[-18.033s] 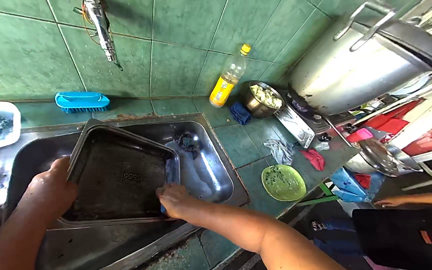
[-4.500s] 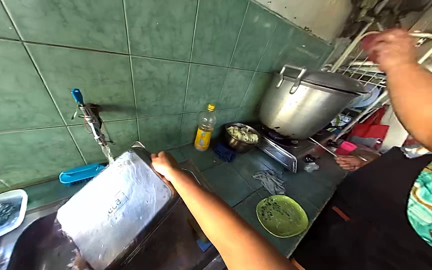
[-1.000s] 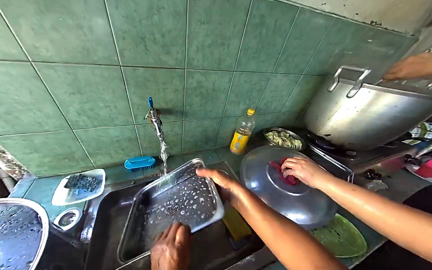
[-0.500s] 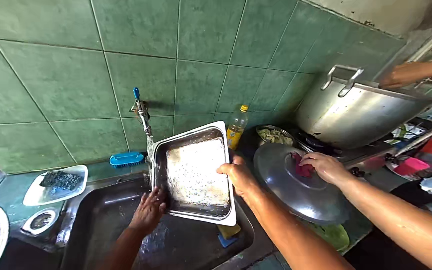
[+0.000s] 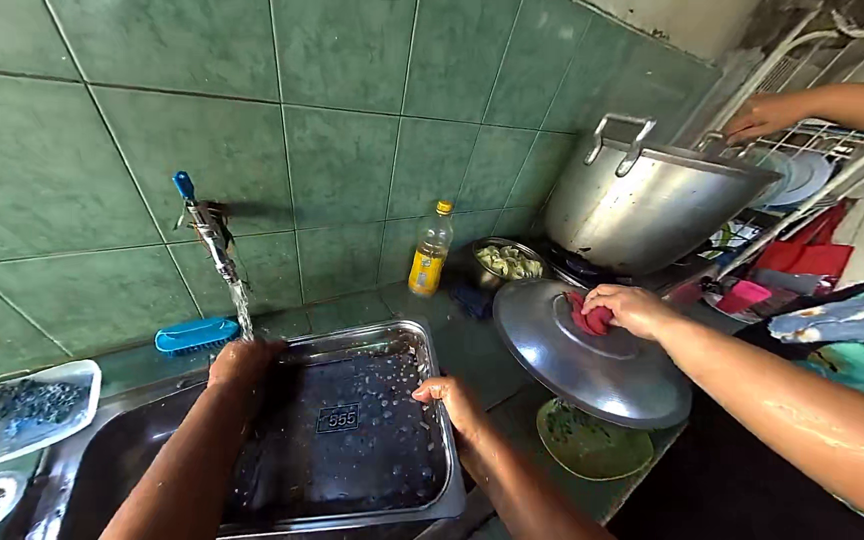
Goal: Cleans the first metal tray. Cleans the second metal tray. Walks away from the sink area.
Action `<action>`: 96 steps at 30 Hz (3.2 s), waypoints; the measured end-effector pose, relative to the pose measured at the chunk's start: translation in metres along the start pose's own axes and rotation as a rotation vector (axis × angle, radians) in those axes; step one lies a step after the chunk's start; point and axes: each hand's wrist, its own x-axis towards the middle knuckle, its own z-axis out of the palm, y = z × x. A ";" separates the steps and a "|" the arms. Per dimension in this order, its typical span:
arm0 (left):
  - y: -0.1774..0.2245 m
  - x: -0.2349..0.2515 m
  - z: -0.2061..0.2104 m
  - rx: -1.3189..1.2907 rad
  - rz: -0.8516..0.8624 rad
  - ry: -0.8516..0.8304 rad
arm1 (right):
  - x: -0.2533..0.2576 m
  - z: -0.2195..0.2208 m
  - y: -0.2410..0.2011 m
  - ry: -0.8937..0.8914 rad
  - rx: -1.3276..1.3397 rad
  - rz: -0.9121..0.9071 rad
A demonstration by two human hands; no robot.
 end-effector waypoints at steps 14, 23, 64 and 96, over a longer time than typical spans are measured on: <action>-0.031 -0.061 0.061 -1.165 -0.428 0.175 | -0.014 0.026 -0.015 0.152 0.059 -0.319; -0.025 -0.080 0.060 -1.927 -0.426 0.110 | -0.011 0.048 -0.015 0.226 0.322 -0.247; -0.011 -0.025 0.124 -1.404 -0.399 0.160 | 0.199 0.049 0.011 0.613 -0.216 -0.938; -0.067 -0.205 -0.016 -1.279 -0.333 0.478 | 0.326 0.105 0.062 -0.205 0.141 -0.612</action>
